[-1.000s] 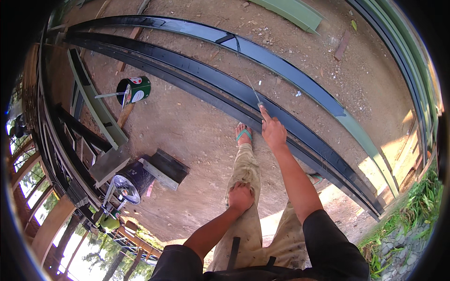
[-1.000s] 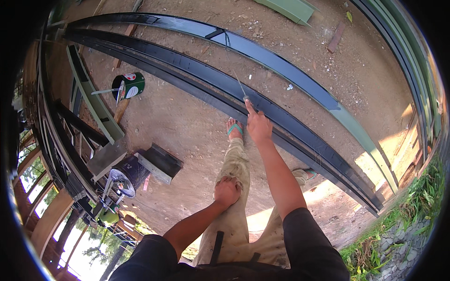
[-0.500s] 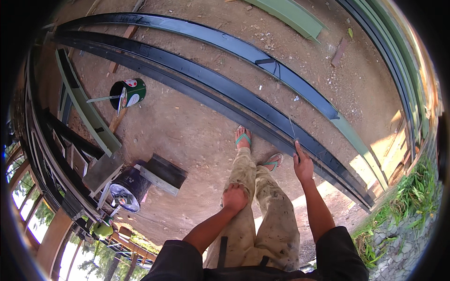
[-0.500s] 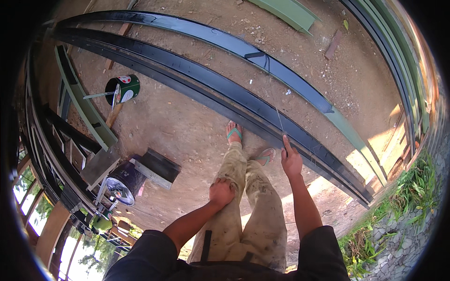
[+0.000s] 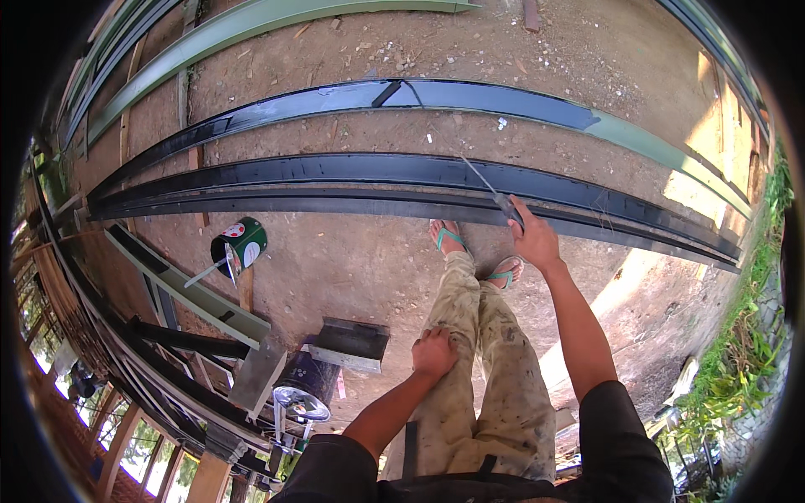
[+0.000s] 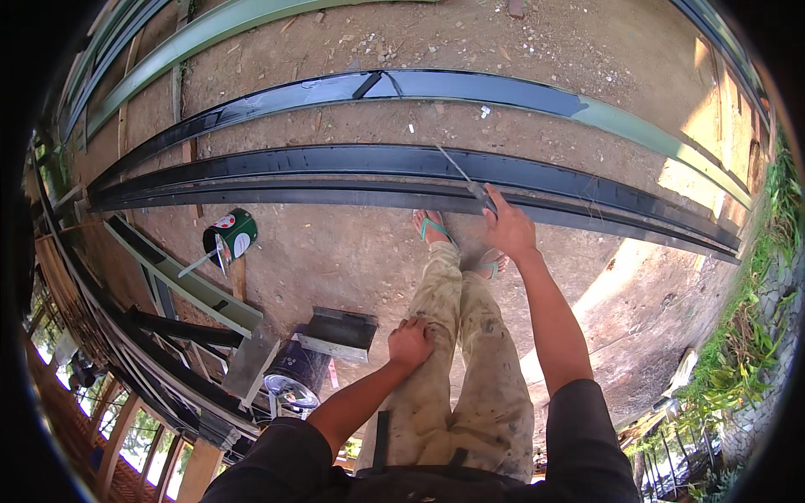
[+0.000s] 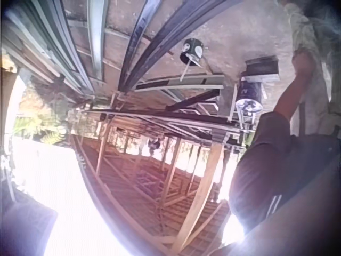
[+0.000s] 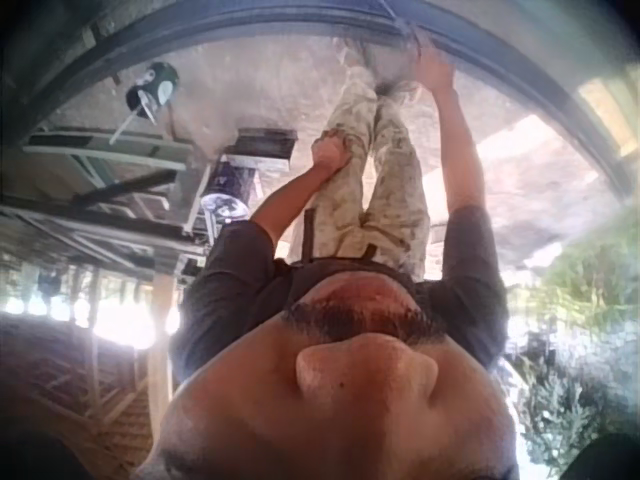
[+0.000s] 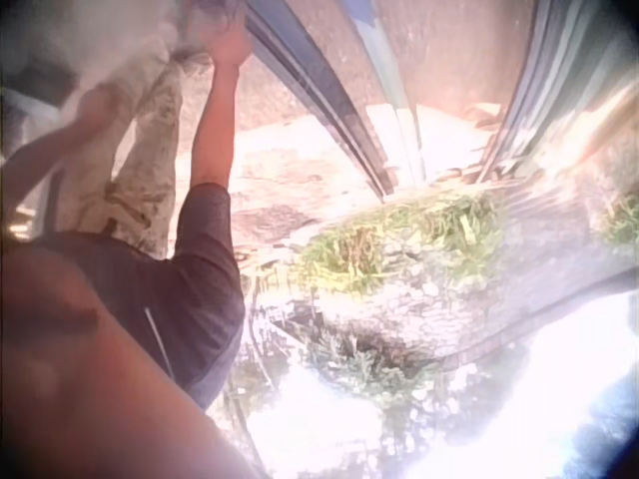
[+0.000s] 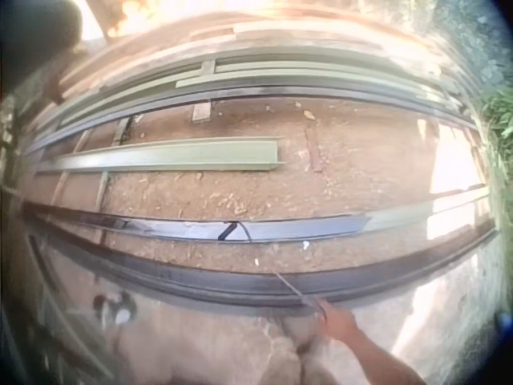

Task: The person paints long metal bars laid on the ground using a paint roller and then picks up a curved metal bracket.

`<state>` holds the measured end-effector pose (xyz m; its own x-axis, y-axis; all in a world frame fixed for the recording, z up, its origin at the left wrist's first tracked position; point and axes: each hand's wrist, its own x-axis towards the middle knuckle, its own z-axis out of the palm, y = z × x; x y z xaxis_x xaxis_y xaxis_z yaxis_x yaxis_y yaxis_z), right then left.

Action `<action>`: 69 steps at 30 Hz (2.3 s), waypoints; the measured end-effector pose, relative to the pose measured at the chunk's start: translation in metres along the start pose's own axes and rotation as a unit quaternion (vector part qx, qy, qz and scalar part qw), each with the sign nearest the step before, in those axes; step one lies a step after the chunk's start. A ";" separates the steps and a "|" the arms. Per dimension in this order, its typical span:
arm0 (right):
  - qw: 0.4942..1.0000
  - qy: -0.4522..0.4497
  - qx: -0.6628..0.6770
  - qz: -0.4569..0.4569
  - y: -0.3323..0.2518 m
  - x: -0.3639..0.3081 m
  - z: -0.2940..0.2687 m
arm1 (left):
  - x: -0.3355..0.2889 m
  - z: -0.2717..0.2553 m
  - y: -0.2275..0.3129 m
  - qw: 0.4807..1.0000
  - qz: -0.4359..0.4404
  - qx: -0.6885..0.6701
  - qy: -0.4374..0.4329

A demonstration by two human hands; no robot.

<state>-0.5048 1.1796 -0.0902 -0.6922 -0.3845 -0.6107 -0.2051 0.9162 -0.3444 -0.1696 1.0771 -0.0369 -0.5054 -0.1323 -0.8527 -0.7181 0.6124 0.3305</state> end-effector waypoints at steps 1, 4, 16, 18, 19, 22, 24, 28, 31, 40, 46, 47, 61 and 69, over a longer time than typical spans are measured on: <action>1.000 0.005 -0.014 0.026 0.027 -0.017 -0.012 | 0.000 0.000 -0.001 1.000 0.007 0.009 0.004; 0.995 0.061 0.009 0.076 0.110 -0.069 -0.040 | 0.001 0.005 -0.010 0.999 0.023 0.025 0.011; 0.970 0.194 -0.011 0.144 0.183 -0.131 0.024 | -0.034 -0.027 -0.045 0.993 0.084 -0.003 0.088; 0.972 0.157 0.045 0.166 0.201 -0.127 0.071 | -0.041 -0.008 -0.051 0.990 0.108 0.007 0.090; 0.972 0.148 0.068 0.170 0.215 -0.127 0.091 | -0.043 0.001 -0.051 0.989 0.120 0.014 0.090; 0.967 0.172 0.081 0.170 0.232 -0.105 0.122 | -0.038 0.032 -0.056 0.993 0.099 0.017 0.069; 0.968 0.187 0.058 0.157 0.251 -0.093 0.119 | -0.036 0.037 -0.060 0.994 0.100 0.028 0.043; 0.963 0.221 0.011 0.151 0.311 -0.075 0.106 | -0.030 0.036 -0.056 0.993 0.108 0.006 0.043; 0.961 0.218 -0.001 0.169 0.310 -0.070 0.124 | -0.027 0.036 -0.054 0.994 0.107 0.030 0.023; 0.949 0.221 0.040 0.221 0.294 -0.084 0.120 | -0.020 0.023 -0.043 0.983 0.149 0.106 -0.005; 0.961 0.226 -0.032 0.158 0.345 -0.066 0.033 | -0.014 0.027 -0.037 0.974 0.166 0.156 -0.020; 0.965 0.215 -0.052 0.142 0.329 -0.052 0.022 | -0.015 0.026 -0.038 0.973 0.165 0.162 -0.020; 0.960 0.192 -0.102 0.178 0.365 -0.056 0.003 | -0.009 0.017 -0.037 0.978 0.163 0.127 -0.006; 0.971 0.228 -0.063 0.042 0.242 0.015 0.060 | -0.005 0.010 -0.030 0.976 0.157 0.146 -0.028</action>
<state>-0.5231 1.3887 -0.2251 -0.9386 -0.2439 -0.2441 -0.1976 0.9599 -0.1991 -0.1409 1.0674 -0.0467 -0.6450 0.1357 -0.7520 -0.3609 0.8133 0.4564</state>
